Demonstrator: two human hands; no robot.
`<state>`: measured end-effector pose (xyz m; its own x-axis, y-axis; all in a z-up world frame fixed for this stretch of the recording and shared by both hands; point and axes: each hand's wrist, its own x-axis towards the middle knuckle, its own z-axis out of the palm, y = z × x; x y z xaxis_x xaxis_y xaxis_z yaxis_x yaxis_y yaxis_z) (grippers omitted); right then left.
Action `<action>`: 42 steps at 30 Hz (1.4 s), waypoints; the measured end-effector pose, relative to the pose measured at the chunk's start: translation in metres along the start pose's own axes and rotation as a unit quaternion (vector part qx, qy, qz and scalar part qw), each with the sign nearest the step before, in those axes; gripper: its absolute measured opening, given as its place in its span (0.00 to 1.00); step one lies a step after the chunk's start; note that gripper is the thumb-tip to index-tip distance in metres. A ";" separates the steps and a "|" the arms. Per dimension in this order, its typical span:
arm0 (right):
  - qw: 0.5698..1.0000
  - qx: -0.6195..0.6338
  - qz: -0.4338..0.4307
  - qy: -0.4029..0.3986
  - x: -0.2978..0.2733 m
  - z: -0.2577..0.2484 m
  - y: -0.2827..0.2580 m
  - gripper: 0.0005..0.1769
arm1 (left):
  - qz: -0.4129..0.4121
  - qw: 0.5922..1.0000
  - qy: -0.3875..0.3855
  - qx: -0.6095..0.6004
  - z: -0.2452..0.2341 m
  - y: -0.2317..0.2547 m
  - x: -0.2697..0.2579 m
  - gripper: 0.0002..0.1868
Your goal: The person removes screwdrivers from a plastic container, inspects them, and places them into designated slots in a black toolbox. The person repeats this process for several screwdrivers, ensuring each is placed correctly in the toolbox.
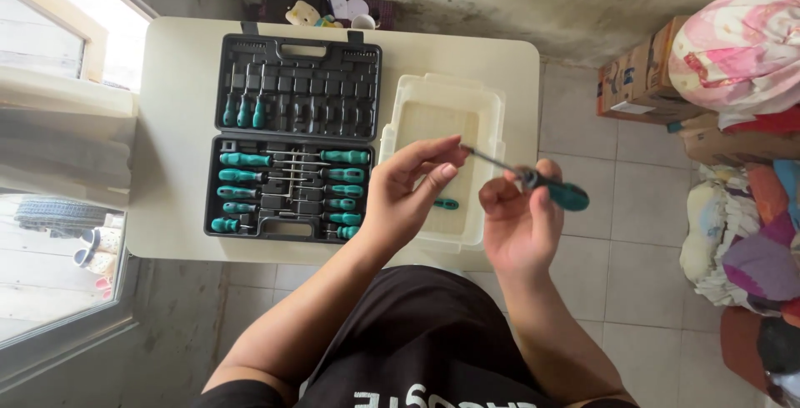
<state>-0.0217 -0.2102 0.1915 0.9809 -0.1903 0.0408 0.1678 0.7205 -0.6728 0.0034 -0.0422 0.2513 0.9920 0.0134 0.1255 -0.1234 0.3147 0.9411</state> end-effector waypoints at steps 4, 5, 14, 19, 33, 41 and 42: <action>0.999 -0.017 -0.023 -0.025 -0.020 0.018 -0.012 0.13 | 0.025 0.998 -0.035 -0.035 0.019 0.050 0.000 0.15; 0.999 -0.009 -0.027 -0.036 -0.023 0.022 -0.014 0.13 | 0.040 0.998 -0.043 -0.022 0.023 0.060 0.000 0.11; 0.994 -0.019 -0.005 -0.109 -0.047 0.073 -0.060 0.13 | 0.130 0.988 -0.085 0.018 0.041 0.116 -0.005 0.03; 0.981 -0.053 0.046 -0.180 -0.050 0.084 -0.076 0.25 | 0.105 0.991 -0.074 -0.031 0.047 0.127 -0.005 0.05; 0.927 -0.268 0.039 -0.259 -0.053 0.098 -0.082 0.19 | 0.249 0.960 -0.111 0.071 0.044 0.130 -0.011 0.05; 0.947 -0.191 0.101 -0.237 -0.054 0.080 -0.077 0.27 | 0.247 0.958 -0.114 0.092 0.043 0.131 -0.007 0.06; 0.949 -0.187 0.089 -0.239 -0.054 0.078 -0.076 0.27 | 0.249 0.956 -0.109 0.109 0.043 0.133 -0.006 0.08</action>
<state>-0.0793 -0.2031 0.2981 0.9381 0.3009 0.1717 0.0359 0.4085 -0.9121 -0.0201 -0.0415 0.3893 0.7820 -0.0963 0.6159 -0.6058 0.1151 0.7872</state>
